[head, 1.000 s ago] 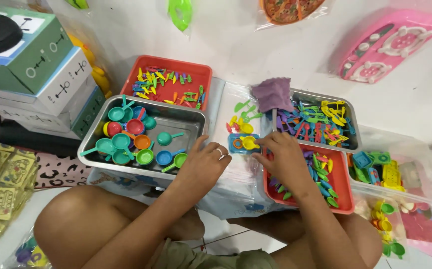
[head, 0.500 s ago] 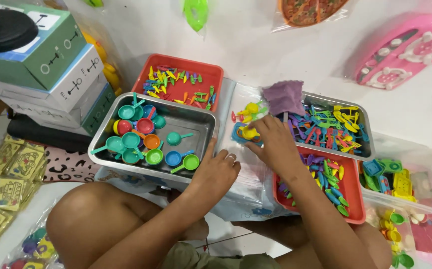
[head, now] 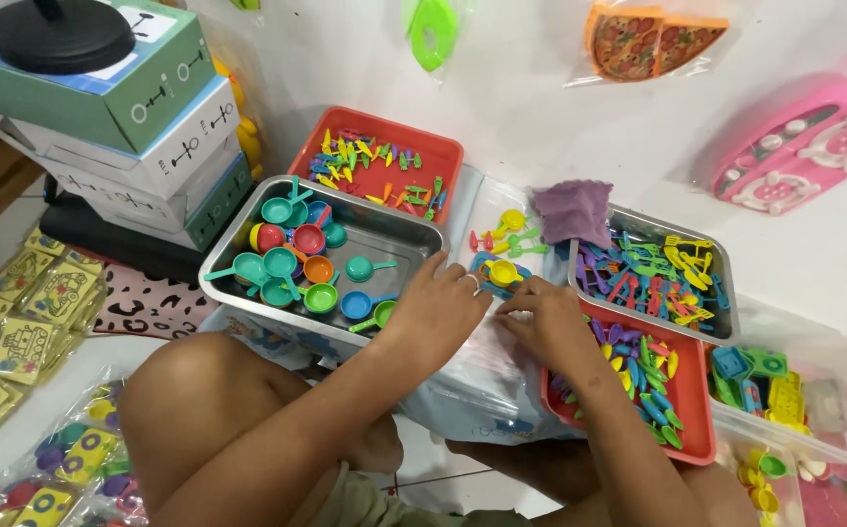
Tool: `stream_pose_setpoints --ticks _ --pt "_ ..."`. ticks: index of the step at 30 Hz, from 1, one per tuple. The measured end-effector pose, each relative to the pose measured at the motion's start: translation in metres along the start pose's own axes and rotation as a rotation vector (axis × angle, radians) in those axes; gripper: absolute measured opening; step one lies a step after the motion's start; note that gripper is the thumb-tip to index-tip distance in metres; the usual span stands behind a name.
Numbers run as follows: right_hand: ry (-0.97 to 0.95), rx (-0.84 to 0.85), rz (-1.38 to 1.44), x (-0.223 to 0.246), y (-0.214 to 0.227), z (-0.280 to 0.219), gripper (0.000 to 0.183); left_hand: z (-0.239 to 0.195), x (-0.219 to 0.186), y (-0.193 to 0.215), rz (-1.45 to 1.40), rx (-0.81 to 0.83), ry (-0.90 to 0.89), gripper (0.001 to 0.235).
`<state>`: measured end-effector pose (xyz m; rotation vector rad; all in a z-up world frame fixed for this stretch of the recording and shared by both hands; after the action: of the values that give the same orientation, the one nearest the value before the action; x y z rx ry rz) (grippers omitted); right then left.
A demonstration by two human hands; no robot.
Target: The person sits on the floor and wipes small plastic toys with a purple cloth. They then place the toys into clear plastic bags, arranging them neatly. The person handles various colorful plastic items, including spoons and other small toys, organizing them into bags.
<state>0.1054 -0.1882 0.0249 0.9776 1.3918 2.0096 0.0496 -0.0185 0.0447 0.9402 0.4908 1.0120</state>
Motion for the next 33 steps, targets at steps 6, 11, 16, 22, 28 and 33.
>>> stream_pose_setpoints --ticks 6,11,16,22,28,33 --pt "-0.103 -0.061 0.354 -0.003 0.013 0.0 0.011 0.005 -0.004 -0.002 0.016 0.219 0.017 0.038" --pt "-0.169 -0.075 0.553 -0.003 0.022 -0.006 0.013 0.006 0.001 0.007 0.001 0.257 0.004 0.049" --pt "-0.236 -0.077 0.698 -0.033 0.012 -0.011 0.011 0.003 0.0 0.011 -0.003 0.199 -0.002 0.05" --pt "-0.214 -0.071 0.689 -0.018 0.018 -0.011 0.01 0.011 0.011 -0.029 0.019 -0.12 -0.083 0.016" --pt "-0.102 -0.099 0.276 -0.008 0.028 0.009 0.025 0.001 0.014 -0.032 -0.054 -0.079 -0.1 0.005" --pt "-0.094 0.014 0.067 -0.005 0.016 0.023 0.018 -0.005 0.013 -0.019 -0.137 -0.066 -0.133 0.003"
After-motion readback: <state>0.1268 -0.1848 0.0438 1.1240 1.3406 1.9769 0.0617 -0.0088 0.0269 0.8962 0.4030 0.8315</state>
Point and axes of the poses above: each hand's wrist, its own z-axis towards the middle knuckle, its own y-axis out of the back of the hand, x = y × z, the point moved 4 cm from there along z, towards the middle knuckle, and after that the axes turned 1 degree about z, right-handed, at the moved point
